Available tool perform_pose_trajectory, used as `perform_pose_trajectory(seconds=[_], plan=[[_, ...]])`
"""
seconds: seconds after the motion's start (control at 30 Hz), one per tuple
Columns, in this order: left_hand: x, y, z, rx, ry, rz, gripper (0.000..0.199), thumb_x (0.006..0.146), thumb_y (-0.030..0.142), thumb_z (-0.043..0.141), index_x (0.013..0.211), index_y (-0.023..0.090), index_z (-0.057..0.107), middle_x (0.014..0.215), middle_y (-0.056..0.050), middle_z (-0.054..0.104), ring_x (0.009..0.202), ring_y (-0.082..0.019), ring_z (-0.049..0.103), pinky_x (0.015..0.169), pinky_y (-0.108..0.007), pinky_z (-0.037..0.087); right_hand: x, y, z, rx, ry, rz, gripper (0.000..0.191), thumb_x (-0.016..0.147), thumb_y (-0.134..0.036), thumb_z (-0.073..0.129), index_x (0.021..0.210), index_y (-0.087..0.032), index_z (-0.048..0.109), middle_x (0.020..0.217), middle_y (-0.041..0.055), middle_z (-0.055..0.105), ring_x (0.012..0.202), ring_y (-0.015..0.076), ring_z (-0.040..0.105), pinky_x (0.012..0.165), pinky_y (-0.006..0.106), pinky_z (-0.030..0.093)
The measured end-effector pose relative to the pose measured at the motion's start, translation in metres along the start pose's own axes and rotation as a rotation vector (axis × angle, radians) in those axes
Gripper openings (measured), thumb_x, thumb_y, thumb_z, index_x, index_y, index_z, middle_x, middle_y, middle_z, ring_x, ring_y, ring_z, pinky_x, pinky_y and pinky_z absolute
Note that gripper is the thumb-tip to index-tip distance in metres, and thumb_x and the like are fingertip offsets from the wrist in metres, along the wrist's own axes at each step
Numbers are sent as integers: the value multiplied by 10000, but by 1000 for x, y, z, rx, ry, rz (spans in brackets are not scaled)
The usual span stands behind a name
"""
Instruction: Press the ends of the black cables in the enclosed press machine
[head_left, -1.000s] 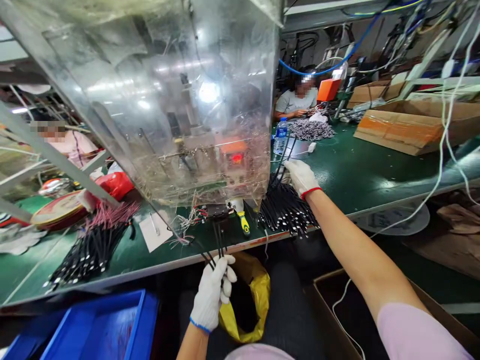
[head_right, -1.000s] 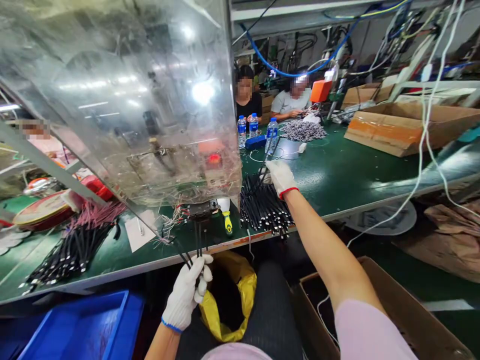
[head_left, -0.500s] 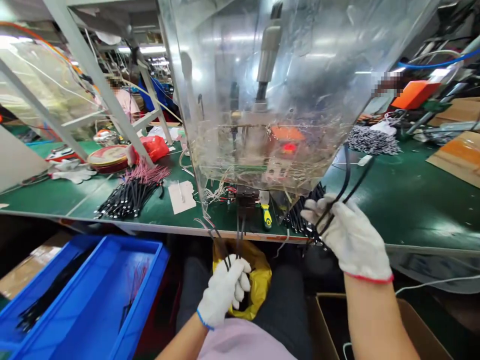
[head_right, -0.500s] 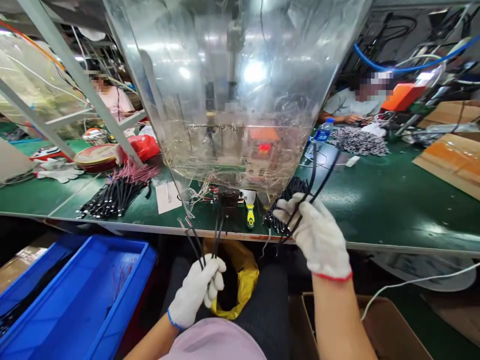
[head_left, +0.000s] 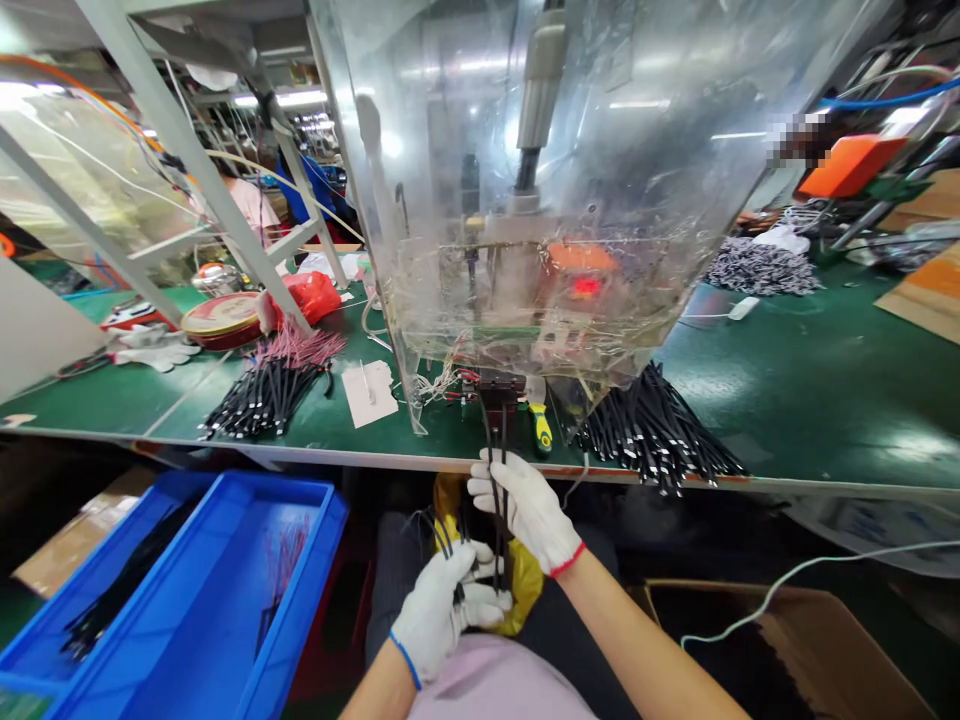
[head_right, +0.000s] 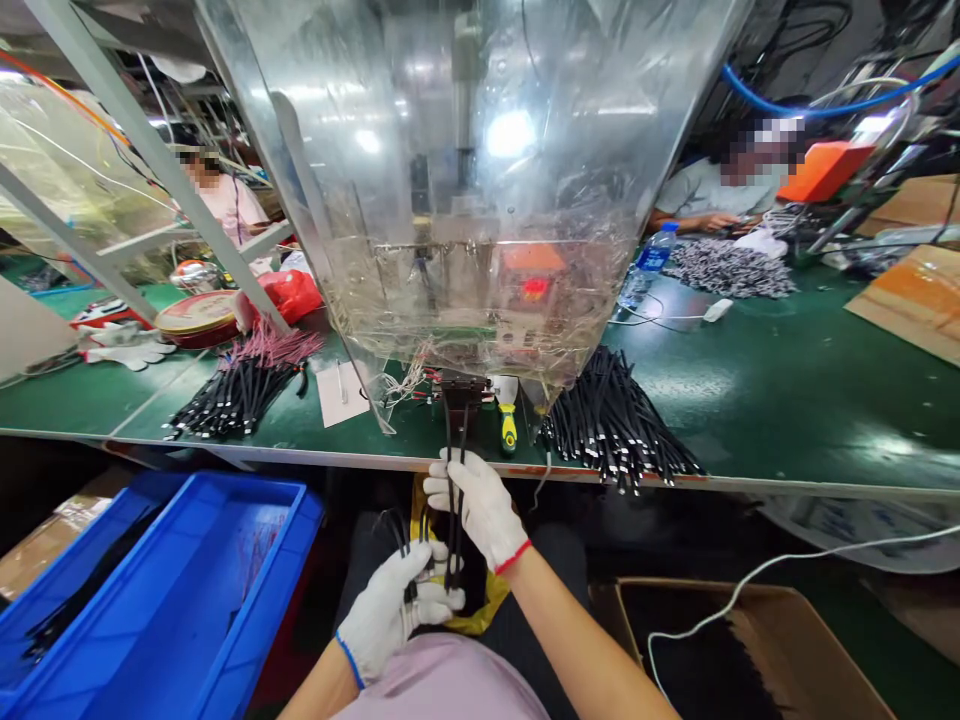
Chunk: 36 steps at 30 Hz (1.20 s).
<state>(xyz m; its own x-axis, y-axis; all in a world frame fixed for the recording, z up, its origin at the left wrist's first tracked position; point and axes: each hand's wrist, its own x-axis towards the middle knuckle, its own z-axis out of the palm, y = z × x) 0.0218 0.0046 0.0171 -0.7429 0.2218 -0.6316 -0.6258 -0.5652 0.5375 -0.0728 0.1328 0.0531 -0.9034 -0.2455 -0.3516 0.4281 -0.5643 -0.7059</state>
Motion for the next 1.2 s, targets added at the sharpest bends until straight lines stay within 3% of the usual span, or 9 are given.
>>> perform_pose_trajectory(seconds=[0.1, 0.23, 0.4, 0.73, 0.97, 1.2], plan=[[-3, 13, 20, -94, -63, 31, 316, 823, 380, 657, 986, 114, 606, 1014, -149, 672, 665, -182, 694, 474, -192, 482, 20, -20, 13, 30, 11, -49, 167, 775, -151, 663, 938, -176, 638, 827, 59, 732, 704, 177, 716, 596, 257, 586], [-6, 28, 42, -253, -3, 67, 205, 908, 253, 545, 991, 78, 613, 989, -155, 686, 666, -159, 694, 540, -190, 540, 32, -29, 17, -28, 31, 6, 71, 818, -168, 620, 875, -144, 654, 757, 70, 725, 645, 184, 707, 569, 277, 588], [-10, 39, 55, -334, 66, 24, 227, 931, 209, 505, 1088, 63, 581, 972, -153, 698, 649, -167, 701, 586, -226, 585, 23, -25, 9, -182, -24, 109, 344, 841, -356, 631, 598, -113, 624, 702, 111, 711, 536, 157, 660, 499, 258, 565], [-6, 32, 38, -356, 74, 40, 203, 926, 220, 528, 1049, 63, 565, 970, -159, 703, 672, -185, 708, 579, -224, 588, 42, -43, 25, -143, 98, 169, 446, 926, -284, 481, 514, -129, 554, 716, 120, 718, 549, 159, 668, 506, 269, 574], [-1, 28, 29, -358, 129, 35, 222, 918, 213, 538, 1078, 58, 556, 980, -172, 702, 671, -192, 709, 591, -237, 592, 42, -44, 25, -152, 112, 164, 450, 929, -277, 476, 510, -129, 552, 678, 108, 712, 506, 146, 652, 562, 297, 594], [-3, 26, 27, -351, 79, -2, 193, 905, 223, 558, 1019, 70, 584, 998, -168, 688, 680, -179, 695, 576, -227, 574, 48, -40, 23, -121, 71, 160, 438, 924, -281, 487, 518, -133, 554, 671, 109, 713, 527, 158, 663, 593, 313, 595]])
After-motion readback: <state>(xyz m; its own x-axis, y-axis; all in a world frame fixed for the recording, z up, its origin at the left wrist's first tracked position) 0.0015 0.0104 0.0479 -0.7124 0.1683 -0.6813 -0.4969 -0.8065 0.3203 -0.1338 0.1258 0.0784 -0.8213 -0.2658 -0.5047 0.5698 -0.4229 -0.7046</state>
